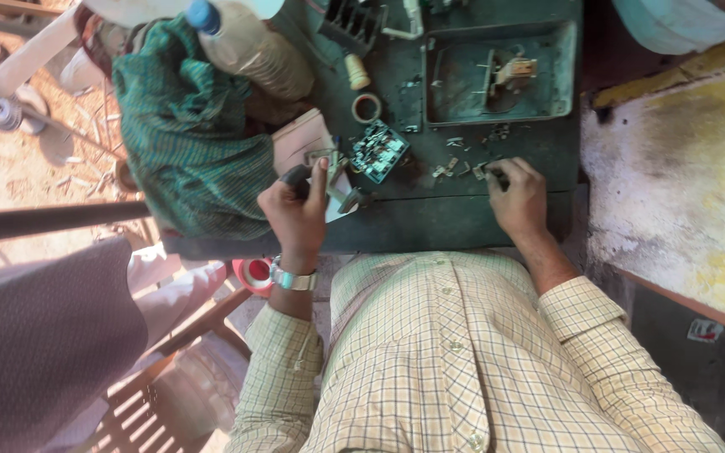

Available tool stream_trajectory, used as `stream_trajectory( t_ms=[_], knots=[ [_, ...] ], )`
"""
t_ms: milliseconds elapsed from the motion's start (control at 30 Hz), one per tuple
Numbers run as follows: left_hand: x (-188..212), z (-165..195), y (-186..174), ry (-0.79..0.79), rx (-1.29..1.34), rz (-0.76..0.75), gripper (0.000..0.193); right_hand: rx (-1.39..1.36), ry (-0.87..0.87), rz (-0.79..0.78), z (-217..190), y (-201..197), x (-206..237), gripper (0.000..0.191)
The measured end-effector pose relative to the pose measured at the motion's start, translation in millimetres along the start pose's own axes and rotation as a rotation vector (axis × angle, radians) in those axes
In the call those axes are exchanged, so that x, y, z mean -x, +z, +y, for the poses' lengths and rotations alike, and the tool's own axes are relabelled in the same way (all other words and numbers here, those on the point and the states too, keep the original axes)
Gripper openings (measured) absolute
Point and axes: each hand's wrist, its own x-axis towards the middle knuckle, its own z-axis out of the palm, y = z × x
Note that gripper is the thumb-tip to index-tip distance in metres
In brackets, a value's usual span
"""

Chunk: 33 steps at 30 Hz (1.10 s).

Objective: The person uses a screwdriver to remove screws from a small electronic component on a cluttered workbench. They then place the component into a plastic tray and continue handling small parts and tools.

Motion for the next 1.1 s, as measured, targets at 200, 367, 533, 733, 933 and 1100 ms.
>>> stream_trajectory(
  t_ms=[200, 367, 533, 733, 933, 1100],
  knots=[
    [35.8, -44.0, -34.6, -0.298, 0.611, -0.359, 0.022, -0.076, 0.005, 0.006, -9.9, -5.4, -2.9, 0.021],
    [105.6, -101.9, -59.4, -0.226, -0.155, -0.602, 0.022, -0.038, 0.105, -0.060, -29.5, -7.6, -3.6, 0.013],
    [159.2, -134.8, -85.2, -0.173, -0.593, -0.824, 0.015, -0.163, -0.133, -0.009, -50.8, 2.6, -6.0, 0.023],
    [180.5, -136.7, -93.6, -0.299, -0.617, -0.735, 0.023, -0.121, 0.028, -0.134, -59.0, 18.7, -5.2, 0.014],
    [206.0, -128.3, -76.0, -0.398, -0.858, -1.179, 0.028, -0.106, -0.156, -0.062, -55.4, 18.8, -4.9, 0.015],
    [205.2, -114.0, -68.2, -0.515, -0.683, -1.264, 0.027, -0.079, -0.099, -0.038, -51.9, 11.8, -5.2, 0.015]
  ],
)
